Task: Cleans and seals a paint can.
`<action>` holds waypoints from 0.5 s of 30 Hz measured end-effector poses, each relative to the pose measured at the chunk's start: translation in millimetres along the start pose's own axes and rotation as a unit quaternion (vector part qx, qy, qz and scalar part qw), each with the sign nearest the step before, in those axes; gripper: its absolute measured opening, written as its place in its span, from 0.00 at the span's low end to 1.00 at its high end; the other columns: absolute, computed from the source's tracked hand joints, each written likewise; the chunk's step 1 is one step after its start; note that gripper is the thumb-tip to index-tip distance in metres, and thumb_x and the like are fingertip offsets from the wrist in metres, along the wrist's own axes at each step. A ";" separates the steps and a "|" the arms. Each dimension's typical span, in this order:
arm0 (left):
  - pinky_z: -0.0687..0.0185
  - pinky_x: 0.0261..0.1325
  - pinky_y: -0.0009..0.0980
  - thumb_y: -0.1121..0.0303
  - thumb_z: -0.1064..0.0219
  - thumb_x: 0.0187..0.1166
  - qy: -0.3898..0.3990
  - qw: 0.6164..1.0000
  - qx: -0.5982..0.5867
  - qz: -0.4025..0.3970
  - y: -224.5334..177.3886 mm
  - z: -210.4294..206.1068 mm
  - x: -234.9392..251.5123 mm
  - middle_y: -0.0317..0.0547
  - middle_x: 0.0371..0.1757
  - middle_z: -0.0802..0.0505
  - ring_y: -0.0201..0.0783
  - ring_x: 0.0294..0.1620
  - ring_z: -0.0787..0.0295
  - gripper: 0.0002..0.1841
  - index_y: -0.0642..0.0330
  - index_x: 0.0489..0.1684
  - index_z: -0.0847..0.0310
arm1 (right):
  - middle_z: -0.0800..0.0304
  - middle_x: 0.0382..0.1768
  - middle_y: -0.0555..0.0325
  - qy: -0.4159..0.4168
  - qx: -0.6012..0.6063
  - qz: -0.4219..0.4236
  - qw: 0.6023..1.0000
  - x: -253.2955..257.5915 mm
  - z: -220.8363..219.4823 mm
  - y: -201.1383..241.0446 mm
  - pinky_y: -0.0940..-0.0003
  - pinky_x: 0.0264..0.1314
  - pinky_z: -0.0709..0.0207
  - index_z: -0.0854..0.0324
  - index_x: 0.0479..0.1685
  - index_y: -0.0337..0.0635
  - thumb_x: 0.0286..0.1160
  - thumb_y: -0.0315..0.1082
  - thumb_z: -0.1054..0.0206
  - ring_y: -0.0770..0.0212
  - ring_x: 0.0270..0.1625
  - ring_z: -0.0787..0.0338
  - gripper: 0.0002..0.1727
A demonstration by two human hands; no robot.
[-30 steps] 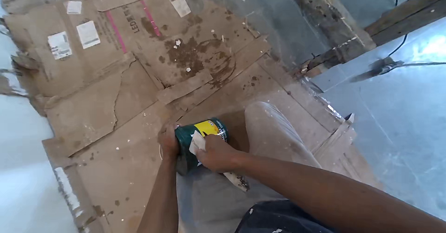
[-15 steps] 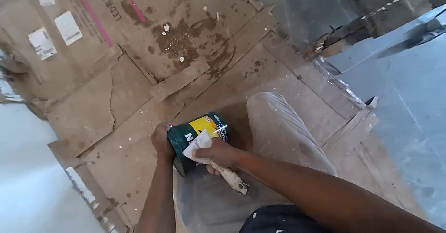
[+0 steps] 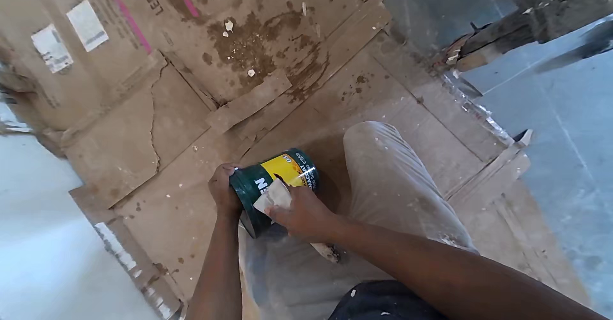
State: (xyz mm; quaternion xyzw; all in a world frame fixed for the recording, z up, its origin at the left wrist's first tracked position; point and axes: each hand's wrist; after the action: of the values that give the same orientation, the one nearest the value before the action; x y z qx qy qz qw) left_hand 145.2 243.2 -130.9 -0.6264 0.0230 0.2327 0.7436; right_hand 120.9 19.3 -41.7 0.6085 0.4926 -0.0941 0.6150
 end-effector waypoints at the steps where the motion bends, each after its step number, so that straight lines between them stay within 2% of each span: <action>1: 0.13 0.37 0.25 0.62 0.49 0.79 -0.002 1.000 -0.001 0.004 -0.7 -0.6 -0.1 0.32 0.31 0.07 0.25 0.33 0.10 0.16 0.53 0.35 0.12 | 0.16 0.26 0.55 0.000 0.012 0.000 1.000 0.4 -0.5 -3.2 0.67 0.28 0.17 0.19 0.51 0.41 0.84 0.48 0.33 0.63 0.22 0.15 0.18; 6: 0.13 0.38 0.27 0.60 0.51 0.82 0.011 1.000 0.007 0.015 -3.4 0.5 -1.8 0.33 0.32 0.07 0.27 0.33 0.10 0.17 0.53 0.38 0.13 | 0.13 0.23 0.52 0.029 0.145 -0.003 0.989 12.9 2.9 -27.8 0.72 0.20 0.19 0.19 0.52 0.39 0.80 0.47 0.27 0.64 0.16 0.16 0.19; 10: 0.13 0.39 0.25 0.60 0.51 0.83 0.016 1.000 0.010 0.010 -5.1 0.2 -2.4 0.32 0.32 0.07 0.25 0.34 0.10 0.17 0.52 0.38 0.12 | 0.14 0.22 0.52 0.032 0.150 -0.011 0.988 11.0 2.3 -28.8 0.72 0.20 0.20 0.19 0.51 0.40 0.81 0.47 0.28 0.63 0.16 0.17 0.19; 13: 0.13 0.39 0.24 0.62 0.51 0.82 0.012 1.000 0.002 -0.005 -1.1 0.1 1.9 0.32 0.32 0.06 0.25 0.34 0.10 0.17 0.53 0.36 0.12 | 0.15 0.26 0.55 0.001 0.085 0.012 0.996 -0.5 -2.2 -12.3 0.68 0.26 0.17 0.20 0.52 0.42 0.85 0.45 0.34 0.64 0.21 0.15 0.15; 15: 0.13 0.41 0.26 0.63 0.51 0.79 0.008 1.000 -0.003 -0.007 0.6 -0.2 2.3 0.32 0.34 0.06 0.26 0.36 0.10 0.16 0.52 0.35 0.13 | 0.15 0.33 0.55 -0.009 0.019 0.026 0.999 -10.3 -7.1 1.1 0.62 0.35 0.15 0.20 0.58 0.44 0.86 0.41 0.39 0.62 0.31 0.13 0.13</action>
State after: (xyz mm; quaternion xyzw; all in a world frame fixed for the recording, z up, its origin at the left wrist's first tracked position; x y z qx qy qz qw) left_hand 147.1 243.8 -132.2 -0.6310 0.0241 0.2224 0.7429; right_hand 113.1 20.6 -31.9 0.6318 0.4692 -0.0933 0.6099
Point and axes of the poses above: each hand's wrist, its own x-axis towards the middle knuckle, its own z-axis out of the back of the hand, y = z × x
